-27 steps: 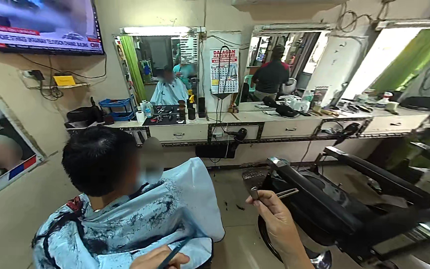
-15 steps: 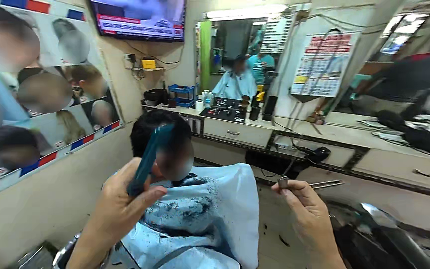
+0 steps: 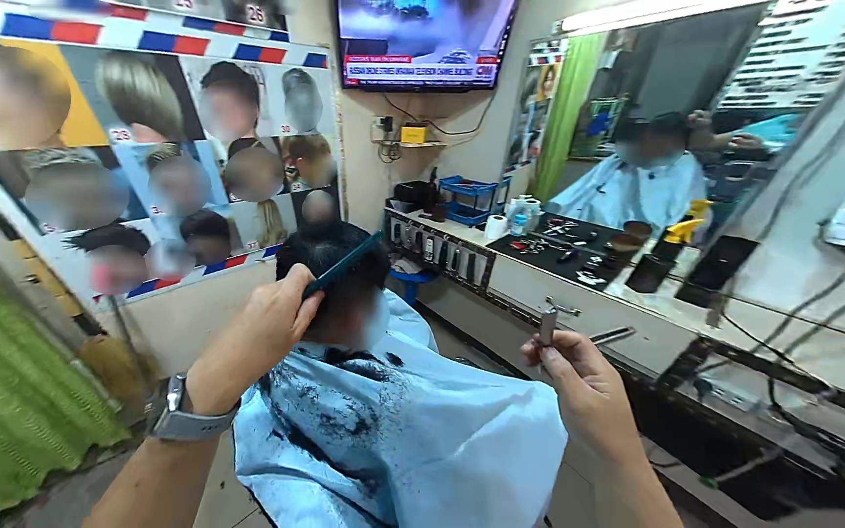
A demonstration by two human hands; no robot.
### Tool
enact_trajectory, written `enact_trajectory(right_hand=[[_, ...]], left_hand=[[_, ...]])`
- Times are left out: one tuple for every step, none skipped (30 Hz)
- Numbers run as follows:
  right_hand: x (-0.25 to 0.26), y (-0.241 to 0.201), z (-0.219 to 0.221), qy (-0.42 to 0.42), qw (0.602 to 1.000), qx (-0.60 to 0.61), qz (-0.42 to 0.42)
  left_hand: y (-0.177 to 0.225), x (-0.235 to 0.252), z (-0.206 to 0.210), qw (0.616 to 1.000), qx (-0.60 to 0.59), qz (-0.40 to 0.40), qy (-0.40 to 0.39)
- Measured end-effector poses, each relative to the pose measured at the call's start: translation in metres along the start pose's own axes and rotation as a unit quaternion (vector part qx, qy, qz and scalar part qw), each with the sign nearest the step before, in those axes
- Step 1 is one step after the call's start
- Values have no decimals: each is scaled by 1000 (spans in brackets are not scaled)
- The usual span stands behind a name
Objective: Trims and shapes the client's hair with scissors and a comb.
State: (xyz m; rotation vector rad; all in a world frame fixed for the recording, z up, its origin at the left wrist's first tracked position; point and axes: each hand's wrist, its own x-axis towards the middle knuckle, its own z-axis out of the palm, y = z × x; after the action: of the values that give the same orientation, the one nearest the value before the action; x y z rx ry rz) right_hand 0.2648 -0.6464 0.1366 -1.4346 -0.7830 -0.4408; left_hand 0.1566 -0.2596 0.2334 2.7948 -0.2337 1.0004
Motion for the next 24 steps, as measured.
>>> enact_trajectory(right_hand=[[13,8,4,-15,1000,18,-8],[25,16,9,-29,999,36,-13],[38,23,16,-41,998,52,-15],[49,30,23,-53,997,63,-12],[59,37,30,-61,995,75,-5],[67,44,38,-64,994,85,6],[77,49,45,-66,993,94,20],[86,54,51,-74,992,101,32],[96,59,58,-83,990,108,43],[104,64,65,-93,988,114,56],[112,69,72,-103,985,116,73],[120,73,79,-115,982,119,90],[129,78,86,-128,978,126,106],[138,84,93,-137,974,135,116],[146,91,100,-146,971,144,121],[154,97,107,-156,969,151,123],[162,103,114,-167,966,156,123],[168,108,120,-181,963,160,123],[174,111,125,-196,959,164,124],[178,115,131,-209,956,166,124],[182,120,136,-222,952,170,124],[185,124,141,-234,948,177,123],[187,129,145,-245,943,188,122],[188,134,148,-257,939,197,119]], left_hand=[[2,-1,6,999,35,-19,-16],[4,-3,10,996,69,-36,-39],[6,-5,14,992,98,-51,-67],[9,-7,15,986,115,-64,-101],[11,-10,15,981,122,-69,-136],[13,-13,11,978,117,-69,-160],[11,-14,8,981,104,-61,-154],[8,-14,5,989,74,-54,-113],[5,-13,2,996,37,-57,-59],[3,-11,-1,997,3,-71,-10],[3,-7,-4,995,-16,-93,32],[4,-3,-5,990,-26,-124,62],[5,2,-4,983,-38,-157,86],[7,7,-2,976,-47,-189,99],[10,11,2,969,-56,-218,103],[13,15,7,963,-66,-239,109],[16,18,13,958,-70,-255,115],[19,20,18,954,-66,-269,118],[22,22,24,950,-59,-280,122],[24,23,28,947,-53,-292,126],[27,24,33,943,-47,-304,127],[29,25,37,939,-41,-317,127],[32,26,41,934,-33,-331,127],[34,28,44,929,-27,-346,127]])
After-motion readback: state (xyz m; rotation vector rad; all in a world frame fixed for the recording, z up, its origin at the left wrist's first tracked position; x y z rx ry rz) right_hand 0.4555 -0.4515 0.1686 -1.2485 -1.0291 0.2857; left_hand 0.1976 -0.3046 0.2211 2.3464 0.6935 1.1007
